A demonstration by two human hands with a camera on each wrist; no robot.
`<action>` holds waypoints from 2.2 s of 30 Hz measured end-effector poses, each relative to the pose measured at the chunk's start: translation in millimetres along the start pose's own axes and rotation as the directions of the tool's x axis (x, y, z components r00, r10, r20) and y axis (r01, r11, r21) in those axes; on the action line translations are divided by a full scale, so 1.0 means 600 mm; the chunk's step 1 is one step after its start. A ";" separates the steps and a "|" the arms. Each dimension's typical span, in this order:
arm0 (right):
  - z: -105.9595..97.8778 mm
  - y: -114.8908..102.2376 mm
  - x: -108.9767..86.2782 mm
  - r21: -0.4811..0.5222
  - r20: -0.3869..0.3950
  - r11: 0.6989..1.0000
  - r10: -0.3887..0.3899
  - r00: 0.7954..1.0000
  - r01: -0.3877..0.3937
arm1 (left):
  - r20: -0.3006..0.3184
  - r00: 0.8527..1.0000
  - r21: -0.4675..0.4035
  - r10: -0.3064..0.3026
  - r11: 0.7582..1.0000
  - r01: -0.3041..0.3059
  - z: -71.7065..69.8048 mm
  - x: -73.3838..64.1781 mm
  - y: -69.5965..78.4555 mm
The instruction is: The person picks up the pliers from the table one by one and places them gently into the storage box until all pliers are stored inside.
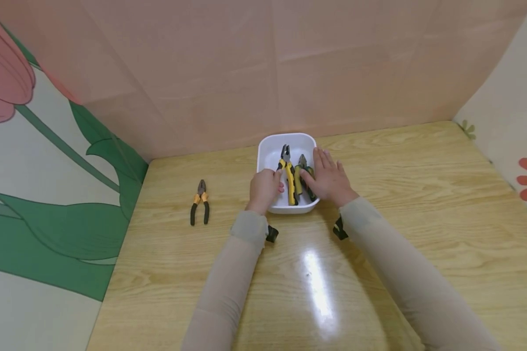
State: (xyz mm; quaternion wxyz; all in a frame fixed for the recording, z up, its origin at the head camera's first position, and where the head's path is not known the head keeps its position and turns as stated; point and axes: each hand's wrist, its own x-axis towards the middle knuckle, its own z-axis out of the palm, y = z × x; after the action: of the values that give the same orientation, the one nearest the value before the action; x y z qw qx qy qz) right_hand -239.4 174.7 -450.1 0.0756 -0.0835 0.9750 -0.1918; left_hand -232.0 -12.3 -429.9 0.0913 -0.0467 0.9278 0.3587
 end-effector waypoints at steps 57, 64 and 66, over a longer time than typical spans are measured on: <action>-0.005 -0.003 -0.009 0.037 -0.015 0.999 -0.005 1.000 0.005 | -0.010 0.994 0.307 0.111 0.946 -0.103 0.041 0.011 0.002; -0.005 -0.004 -0.010 0.034 -0.013 0.999 -0.007 1.000 0.007 | -0.028 0.993 0.317 0.119 0.943 -0.104 0.042 0.006 0.001; -0.004 -0.003 -0.008 0.033 -0.007 0.999 -0.006 1.000 0.006 | -0.036 0.993 0.311 0.108 0.946 -0.091 0.043 0.006 0.000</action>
State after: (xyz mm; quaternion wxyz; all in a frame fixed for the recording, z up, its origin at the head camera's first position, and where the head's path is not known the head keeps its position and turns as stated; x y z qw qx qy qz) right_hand -234.6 174.5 -446.7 0.0730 -0.0845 0.9717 -0.2083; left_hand -231.8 4.9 -449.2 0.0546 0.0056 0.9757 0.2119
